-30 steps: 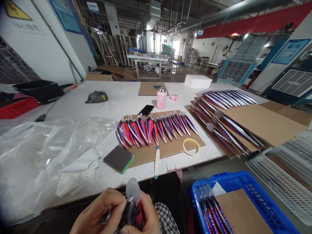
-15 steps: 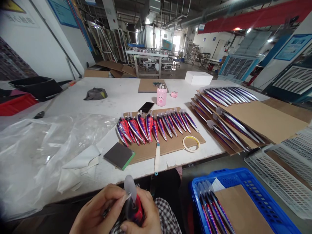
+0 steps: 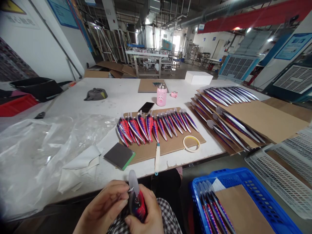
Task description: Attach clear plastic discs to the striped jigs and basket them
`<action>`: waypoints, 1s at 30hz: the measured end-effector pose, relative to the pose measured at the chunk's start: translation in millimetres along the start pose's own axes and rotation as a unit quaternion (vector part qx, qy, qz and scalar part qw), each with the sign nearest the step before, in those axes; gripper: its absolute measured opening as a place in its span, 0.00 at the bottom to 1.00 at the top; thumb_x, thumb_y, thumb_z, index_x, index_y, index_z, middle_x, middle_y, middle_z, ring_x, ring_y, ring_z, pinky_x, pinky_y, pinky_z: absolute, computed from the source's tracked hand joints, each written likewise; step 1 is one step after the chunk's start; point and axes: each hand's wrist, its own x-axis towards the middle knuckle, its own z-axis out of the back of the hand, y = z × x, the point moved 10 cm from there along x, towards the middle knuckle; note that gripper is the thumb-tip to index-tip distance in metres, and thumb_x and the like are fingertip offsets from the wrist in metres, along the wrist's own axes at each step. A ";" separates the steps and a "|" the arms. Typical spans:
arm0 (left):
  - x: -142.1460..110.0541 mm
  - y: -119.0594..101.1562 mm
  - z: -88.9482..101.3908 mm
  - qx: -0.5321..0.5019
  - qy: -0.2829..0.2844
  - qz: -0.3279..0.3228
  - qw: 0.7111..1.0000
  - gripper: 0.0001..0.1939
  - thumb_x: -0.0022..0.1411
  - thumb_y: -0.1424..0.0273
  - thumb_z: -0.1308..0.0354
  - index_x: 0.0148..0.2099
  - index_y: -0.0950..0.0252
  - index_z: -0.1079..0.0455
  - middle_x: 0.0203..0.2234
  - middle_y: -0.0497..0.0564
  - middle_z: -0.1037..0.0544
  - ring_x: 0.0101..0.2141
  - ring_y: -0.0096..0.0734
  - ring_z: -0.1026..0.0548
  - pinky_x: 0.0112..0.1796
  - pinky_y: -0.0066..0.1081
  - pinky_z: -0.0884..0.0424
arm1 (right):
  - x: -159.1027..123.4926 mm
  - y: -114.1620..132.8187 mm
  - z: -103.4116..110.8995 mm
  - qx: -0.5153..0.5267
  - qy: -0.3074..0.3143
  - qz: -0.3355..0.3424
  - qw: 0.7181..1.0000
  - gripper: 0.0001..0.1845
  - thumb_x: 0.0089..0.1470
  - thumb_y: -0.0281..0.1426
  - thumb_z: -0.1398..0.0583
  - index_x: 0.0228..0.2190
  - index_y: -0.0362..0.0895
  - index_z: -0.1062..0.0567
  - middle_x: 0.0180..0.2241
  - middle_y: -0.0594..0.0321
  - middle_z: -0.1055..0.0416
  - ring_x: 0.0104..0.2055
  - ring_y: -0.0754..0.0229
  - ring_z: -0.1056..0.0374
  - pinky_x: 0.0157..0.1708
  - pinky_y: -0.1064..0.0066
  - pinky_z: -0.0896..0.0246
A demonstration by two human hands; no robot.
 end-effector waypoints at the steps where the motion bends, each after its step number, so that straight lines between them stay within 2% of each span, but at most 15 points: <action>1: -0.2 3.6 0.5 -0.013 0.001 0.013 1.000 0.07 0.52 0.66 0.33 0.37 0.53 0.21 0.33 0.48 0.24 0.30 0.30 0.25 0.32 0.26 0.25 | -0.3 -1.5 1.4 -0.014 -0.005 -0.007 1.000 0.38 0.38 0.26 0.33 0.54 0.49 0.28 0.52 0.58 0.27 0.55 0.47 0.32 0.56 0.61 0.38; 3: -1.8 8.1 2.1 -0.023 -0.003 0.040 0.999 0.10 0.50 0.62 0.32 0.38 0.53 0.21 0.35 0.48 0.24 0.30 0.30 0.25 0.33 0.26 0.25 | -0.7 -3.3 3.1 -0.039 -0.012 -0.017 0.999 0.39 0.36 0.22 0.34 0.54 0.49 0.28 0.52 0.59 0.27 0.56 0.46 0.33 0.56 0.60 0.38; 6: -4.1 8.0 3.6 -0.005 -0.006 0.055 0.998 0.11 0.56 0.58 0.37 0.40 0.54 0.21 0.37 0.49 0.22 0.32 0.33 0.24 0.35 0.28 0.25 | -0.9 -3.3 3.9 -0.057 -0.011 -0.015 0.998 0.42 0.34 0.19 0.36 0.54 0.51 0.29 0.53 0.60 0.27 0.55 0.47 0.33 0.56 0.59 0.38; 9: -2.9 10.5 2.1 0.007 0.012 0.047 0.999 0.10 0.59 0.61 0.40 0.41 0.54 0.21 0.38 0.49 0.21 0.33 0.35 0.23 0.35 0.29 0.24 | -1.0 -2.1 5.7 -0.077 -0.016 -0.009 0.997 0.43 0.33 0.18 0.37 0.54 0.52 0.29 0.52 0.61 0.27 0.55 0.47 0.33 0.57 0.59 0.39; 12: 0.5 14.8 1.7 0.017 0.024 0.016 0.999 0.09 0.56 0.69 0.38 0.40 0.53 0.21 0.37 0.48 0.21 0.33 0.33 0.23 0.34 0.28 0.24 | -1.0 1.7 6.4 -0.094 -0.018 0.005 0.995 0.44 0.33 0.17 0.37 0.54 0.53 0.29 0.52 0.63 0.27 0.54 0.48 0.33 0.56 0.61 0.40; 15: 2.1 15.9 3.2 0.040 0.011 -0.016 0.999 0.10 0.55 0.74 0.38 0.38 0.53 0.22 0.34 0.47 0.21 0.34 0.32 0.22 0.35 0.25 0.25 | -0.9 6.9 6.2 -0.102 -0.018 0.023 0.994 0.44 0.34 0.17 0.37 0.54 0.56 0.30 0.52 0.66 0.26 0.53 0.50 0.32 0.55 0.64 0.39; 17: 1.7 16.5 3.3 0.046 -0.001 -0.021 0.999 0.09 0.55 0.74 0.38 0.36 0.54 0.23 0.31 0.46 0.22 0.33 0.30 0.22 0.34 0.24 0.26 | -0.9 9.4 6.3 -0.109 -0.020 0.030 0.993 0.43 0.35 0.17 0.37 0.54 0.56 0.30 0.51 0.66 0.26 0.53 0.51 0.31 0.55 0.65 0.38; 23: 0.1 26.7 3.8 0.085 -0.025 0.033 0.996 0.03 0.56 0.69 0.39 0.35 0.58 0.27 0.26 0.46 0.21 0.28 0.32 0.22 0.30 0.25 0.25 | -2.6 13.9 8.9 -0.150 -0.038 0.033 0.987 0.42 0.36 0.16 0.37 0.54 0.57 0.29 0.52 0.66 0.26 0.53 0.49 0.32 0.55 0.63 0.38; 30: 1.5 25.7 5.6 0.155 -0.015 0.028 0.987 0.06 0.57 0.69 0.42 0.38 0.58 0.25 0.27 0.46 0.21 0.30 0.33 0.20 0.33 0.26 0.24 | -4.7 15.6 8.7 -0.215 -0.046 0.052 0.974 0.40 0.38 0.19 0.37 0.54 0.54 0.30 0.52 0.63 0.27 0.54 0.48 0.31 0.57 0.59 0.38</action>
